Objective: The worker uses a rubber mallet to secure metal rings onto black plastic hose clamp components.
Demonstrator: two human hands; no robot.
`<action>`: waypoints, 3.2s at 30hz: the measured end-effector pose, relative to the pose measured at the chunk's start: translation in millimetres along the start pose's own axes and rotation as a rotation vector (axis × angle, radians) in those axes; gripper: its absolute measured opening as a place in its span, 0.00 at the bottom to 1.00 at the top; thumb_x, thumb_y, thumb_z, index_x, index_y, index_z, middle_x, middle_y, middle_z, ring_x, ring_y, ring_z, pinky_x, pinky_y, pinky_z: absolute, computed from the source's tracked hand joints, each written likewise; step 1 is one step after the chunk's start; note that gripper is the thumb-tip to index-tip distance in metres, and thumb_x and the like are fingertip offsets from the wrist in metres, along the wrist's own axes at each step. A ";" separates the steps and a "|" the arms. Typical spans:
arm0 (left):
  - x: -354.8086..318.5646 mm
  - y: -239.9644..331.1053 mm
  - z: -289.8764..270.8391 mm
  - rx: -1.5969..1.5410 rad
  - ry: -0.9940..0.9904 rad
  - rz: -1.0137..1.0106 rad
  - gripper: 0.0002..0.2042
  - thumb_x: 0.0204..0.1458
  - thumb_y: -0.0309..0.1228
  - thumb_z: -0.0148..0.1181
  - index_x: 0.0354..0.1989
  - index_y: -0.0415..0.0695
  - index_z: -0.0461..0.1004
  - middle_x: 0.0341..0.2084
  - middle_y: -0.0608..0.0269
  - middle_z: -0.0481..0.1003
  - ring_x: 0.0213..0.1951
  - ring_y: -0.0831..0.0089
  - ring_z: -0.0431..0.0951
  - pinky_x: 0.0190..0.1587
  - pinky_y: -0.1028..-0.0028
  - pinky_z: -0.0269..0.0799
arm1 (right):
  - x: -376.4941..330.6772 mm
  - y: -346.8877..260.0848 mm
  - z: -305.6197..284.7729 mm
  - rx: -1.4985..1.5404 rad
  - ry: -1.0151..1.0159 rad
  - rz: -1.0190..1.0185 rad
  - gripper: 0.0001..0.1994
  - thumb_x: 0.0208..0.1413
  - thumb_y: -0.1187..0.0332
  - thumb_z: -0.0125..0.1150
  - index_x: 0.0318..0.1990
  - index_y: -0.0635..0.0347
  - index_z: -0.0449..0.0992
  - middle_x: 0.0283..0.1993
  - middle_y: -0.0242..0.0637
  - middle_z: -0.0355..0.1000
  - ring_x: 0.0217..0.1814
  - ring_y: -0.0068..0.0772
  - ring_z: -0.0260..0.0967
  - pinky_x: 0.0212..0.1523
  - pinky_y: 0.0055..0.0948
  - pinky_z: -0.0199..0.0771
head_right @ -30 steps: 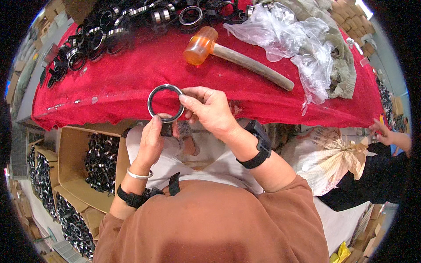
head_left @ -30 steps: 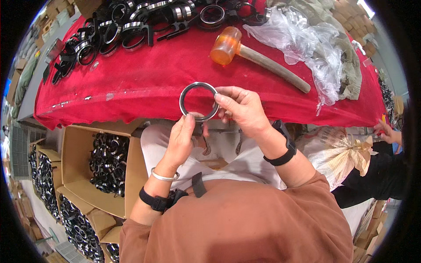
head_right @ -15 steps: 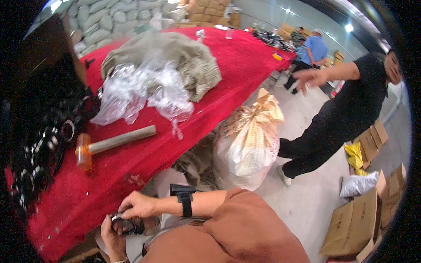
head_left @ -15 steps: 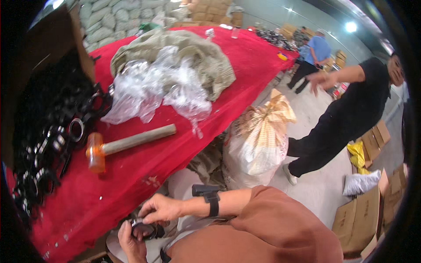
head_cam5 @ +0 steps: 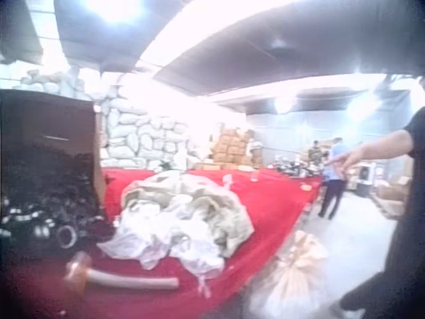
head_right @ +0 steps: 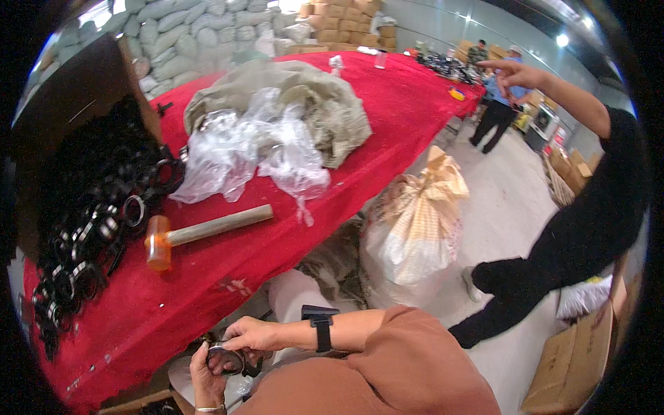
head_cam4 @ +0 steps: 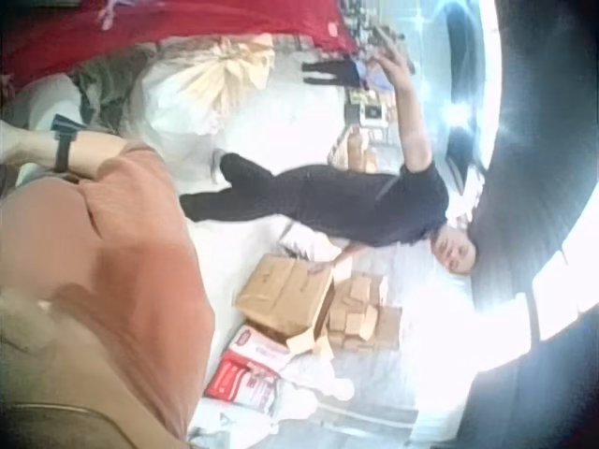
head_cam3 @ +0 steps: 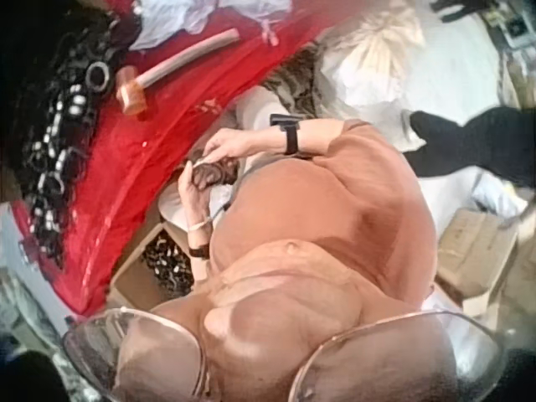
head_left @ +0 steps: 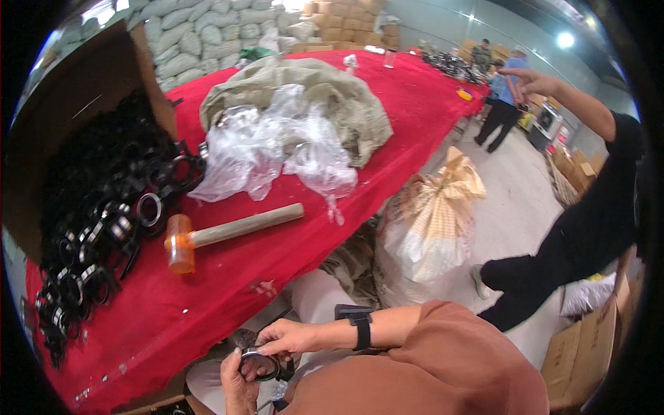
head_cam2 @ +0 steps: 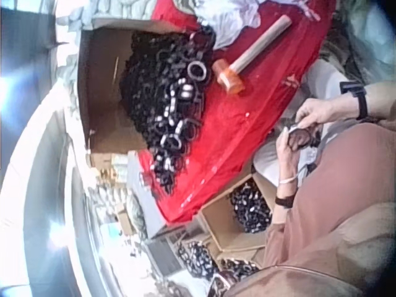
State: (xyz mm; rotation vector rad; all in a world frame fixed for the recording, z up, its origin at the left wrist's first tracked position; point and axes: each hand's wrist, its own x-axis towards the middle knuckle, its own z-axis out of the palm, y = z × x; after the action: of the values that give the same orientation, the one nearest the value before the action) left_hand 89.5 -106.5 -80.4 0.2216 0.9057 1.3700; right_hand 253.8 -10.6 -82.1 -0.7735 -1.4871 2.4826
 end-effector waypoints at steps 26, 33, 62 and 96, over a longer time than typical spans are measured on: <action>-30.4 1.6 -15.8 0.281 -0.136 0.250 0.12 0.57 0.27 0.44 0.47 0.35 0.64 0.38 0.55 0.73 0.37 0.70 0.75 0.40 0.69 0.72 | 32.0 -12.1 23.1 0.523 0.056 -0.066 0.10 0.58 0.65 0.50 0.40 0.63 0.69 0.28 0.30 0.65 0.28 0.21 0.63 0.31 0.27 0.71; -26.2 -5.0 -23.4 0.382 -0.080 0.227 0.13 0.57 0.33 0.50 0.44 0.36 0.66 0.32 0.64 0.71 0.28 0.79 0.73 0.33 0.77 0.71 | 16.9 -9.7 22.6 0.383 0.119 -0.113 0.10 0.59 0.66 0.48 0.40 0.63 0.68 0.31 0.31 0.64 0.30 0.21 0.61 0.32 0.27 0.70; -67.0 0.3 -89.2 0.003 0.190 0.325 0.14 0.59 0.44 0.42 0.38 0.45 0.67 0.27 0.70 0.73 0.24 0.84 0.68 0.27 0.83 0.63 | 82.4 -4.9 87.2 -0.036 0.005 0.015 0.12 0.59 0.66 0.47 0.43 0.67 0.67 0.29 0.33 0.67 0.26 0.23 0.63 0.23 0.23 0.67; -107.9 8.5 -93.0 0.439 0.360 0.564 0.13 0.56 0.34 0.49 0.42 0.37 0.68 0.30 0.64 0.73 0.30 0.78 0.71 0.35 0.79 0.67 | 105.3 -12.1 121.3 -0.139 -0.181 0.013 0.13 0.58 0.60 0.51 0.39 0.62 0.69 0.26 0.31 0.69 0.23 0.21 0.68 0.22 0.20 0.67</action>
State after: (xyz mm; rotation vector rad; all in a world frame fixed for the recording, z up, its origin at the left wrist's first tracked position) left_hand 28.6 -235.2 -90.3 0.6156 1.5247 1.7447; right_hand 101.6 -59.7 -63.2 -0.5934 -1.7362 2.5389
